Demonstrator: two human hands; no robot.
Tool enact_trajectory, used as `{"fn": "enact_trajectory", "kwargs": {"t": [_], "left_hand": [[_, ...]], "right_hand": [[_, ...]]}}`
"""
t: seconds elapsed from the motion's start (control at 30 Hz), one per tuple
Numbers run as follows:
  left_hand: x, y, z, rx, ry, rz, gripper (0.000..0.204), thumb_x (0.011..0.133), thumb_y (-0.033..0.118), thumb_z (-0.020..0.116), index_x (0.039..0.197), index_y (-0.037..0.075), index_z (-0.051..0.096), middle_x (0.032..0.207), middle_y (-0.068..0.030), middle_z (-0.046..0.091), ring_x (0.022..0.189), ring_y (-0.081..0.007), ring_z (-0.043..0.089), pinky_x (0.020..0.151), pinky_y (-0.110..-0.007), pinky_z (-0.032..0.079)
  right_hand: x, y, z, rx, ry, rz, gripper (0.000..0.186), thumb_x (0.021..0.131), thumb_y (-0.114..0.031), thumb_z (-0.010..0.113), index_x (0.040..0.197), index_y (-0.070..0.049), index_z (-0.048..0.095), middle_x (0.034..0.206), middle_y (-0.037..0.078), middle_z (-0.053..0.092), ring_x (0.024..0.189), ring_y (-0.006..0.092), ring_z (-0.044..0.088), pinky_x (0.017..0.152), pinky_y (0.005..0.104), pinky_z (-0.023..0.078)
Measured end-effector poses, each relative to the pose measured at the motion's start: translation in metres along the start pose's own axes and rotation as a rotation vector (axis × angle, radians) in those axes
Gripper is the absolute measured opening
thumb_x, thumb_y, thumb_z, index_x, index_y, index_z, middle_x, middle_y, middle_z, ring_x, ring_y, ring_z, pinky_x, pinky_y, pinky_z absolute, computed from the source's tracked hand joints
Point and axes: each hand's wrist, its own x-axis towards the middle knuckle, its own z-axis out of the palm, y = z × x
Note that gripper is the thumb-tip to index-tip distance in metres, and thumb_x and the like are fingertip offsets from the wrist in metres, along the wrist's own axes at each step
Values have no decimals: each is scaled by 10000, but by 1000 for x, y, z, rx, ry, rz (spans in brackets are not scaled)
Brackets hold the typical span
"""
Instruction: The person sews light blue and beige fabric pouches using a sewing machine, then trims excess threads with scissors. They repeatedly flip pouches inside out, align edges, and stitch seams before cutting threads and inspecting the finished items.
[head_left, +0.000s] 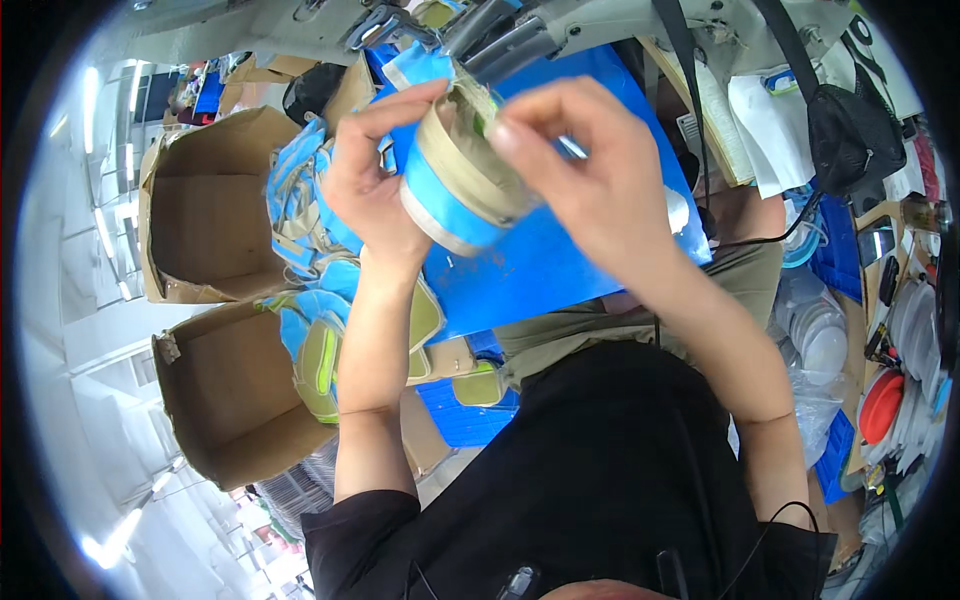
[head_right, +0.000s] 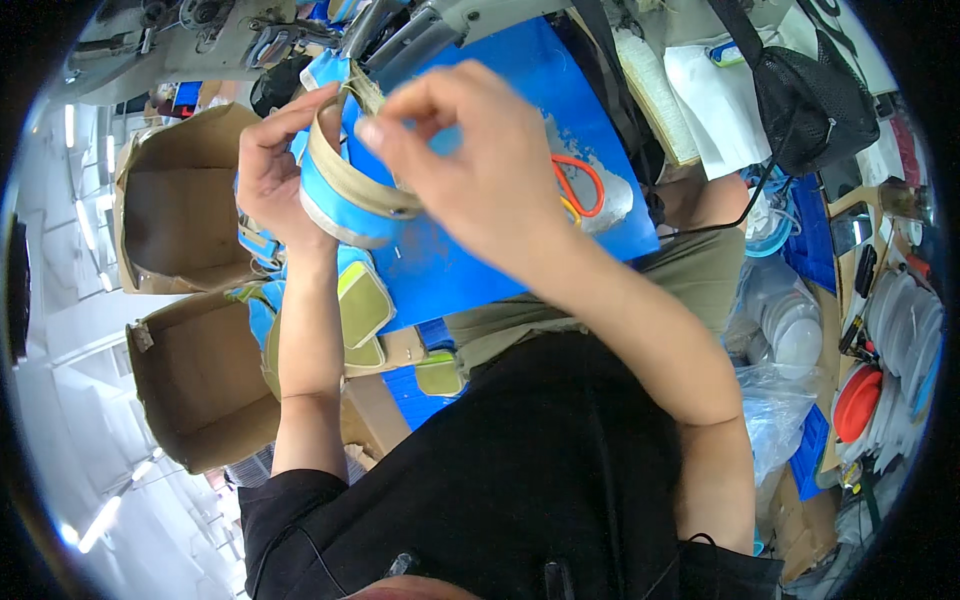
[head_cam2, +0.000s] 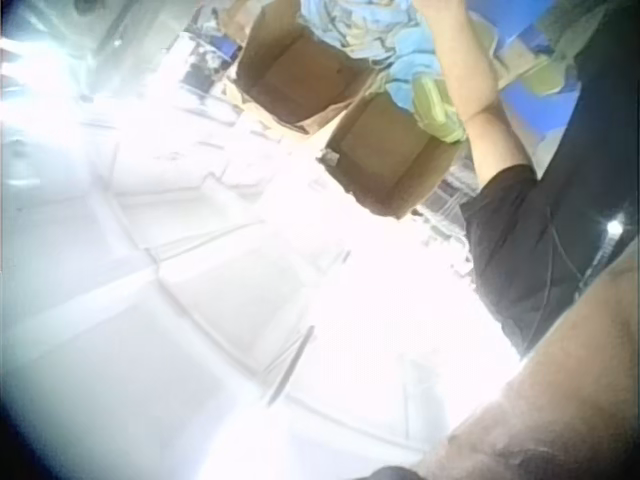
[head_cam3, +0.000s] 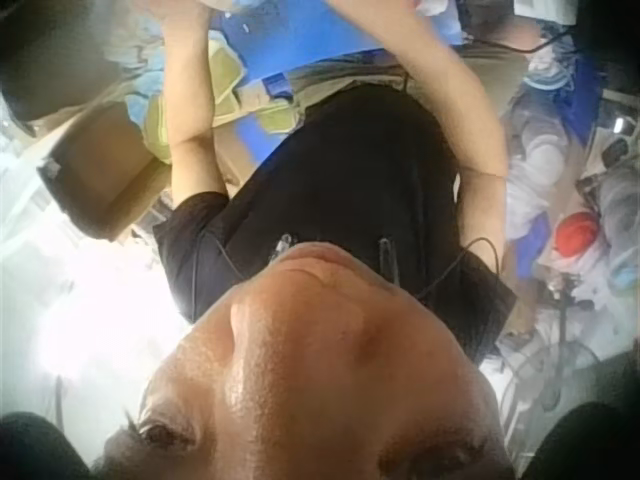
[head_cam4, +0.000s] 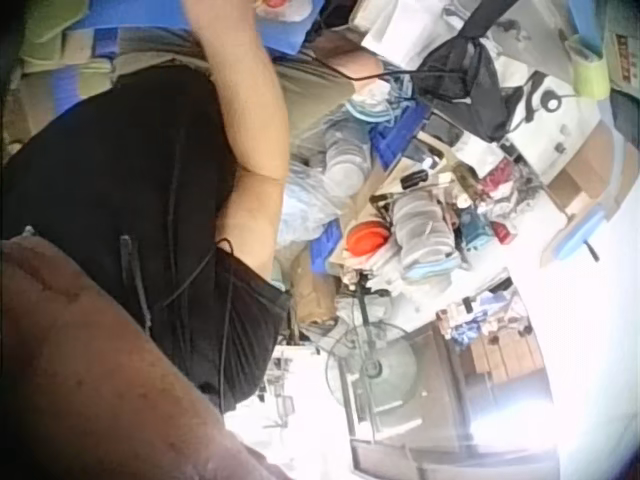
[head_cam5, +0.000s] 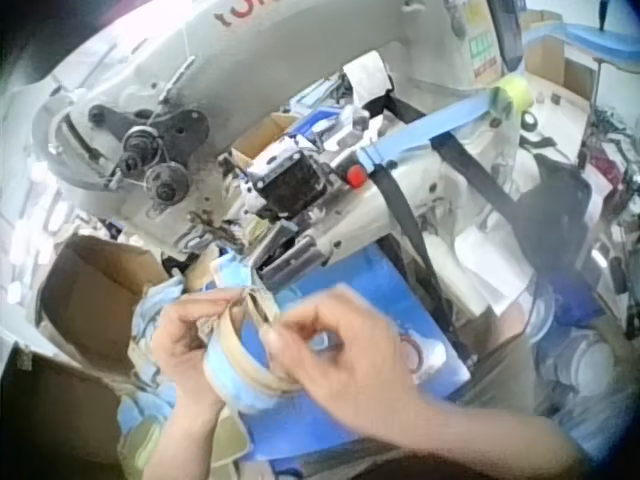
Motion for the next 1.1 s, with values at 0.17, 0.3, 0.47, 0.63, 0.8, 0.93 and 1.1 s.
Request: {"fn": "enact_trajectory", "kwargs": {"t": [0.17,0.3,0.47,0.63,0.8,0.93,1.1], "left_hand": [[-1,3,-5,-155,-42,-200,203,866,41,791,985,-8,634,1071,-170,739,1005,-206,693,918,-333,531],[-3,1,-11,-149,-143,-201,172,898,69,768,1003,-11,658,1098,-156,741,998,-173,688,909,-304,528],[-3,2,-14,-268,-175,-302,221,972,188,711,1063,-11,680,1110,-121,742,933,-92,648,863,-267,526],[0,2,-18,85,-247,-4,230,824,137,796,1009,38,702,1093,-90,761,901,-164,701,809,-293,521],[12,7,-16,413,-254,279,254,710,154,786,935,79,695,1049,-43,769,909,-211,713,795,-332,481],[16,15,-17,448,-285,297,245,721,167,761,938,79,689,1047,-30,765,920,-194,712,790,-332,467],[35,3,-18,495,-299,335,239,744,158,740,968,92,688,1050,-15,763,921,-179,714,794,-327,460]], "right_hand": [[24,24,6,192,-180,144,313,853,-167,796,1065,49,718,893,90,730,789,112,668,702,260,544],[21,23,7,393,-212,274,272,861,-96,778,1081,52,720,874,78,734,768,89,674,682,221,533],[16,26,7,423,-198,310,241,881,-89,761,1080,42,720,911,70,739,789,79,669,702,216,517],[19,32,11,449,-181,286,226,869,-73,763,1051,55,724,882,79,738,773,82,672,670,214,527],[17,21,10,453,-166,387,220,875,-57,755,1056,61,713,908,85,742,808,94,678,709,229,531],[13,15,9,541,-157,433,178,897,-24,720,1052,63,704,962,113,750,854,126,704,769,250,549],[32,17,20,548,-108,466,162,904,-14,707,1050,56,706,970,123,752,866,133,710,781,264,558]]}}
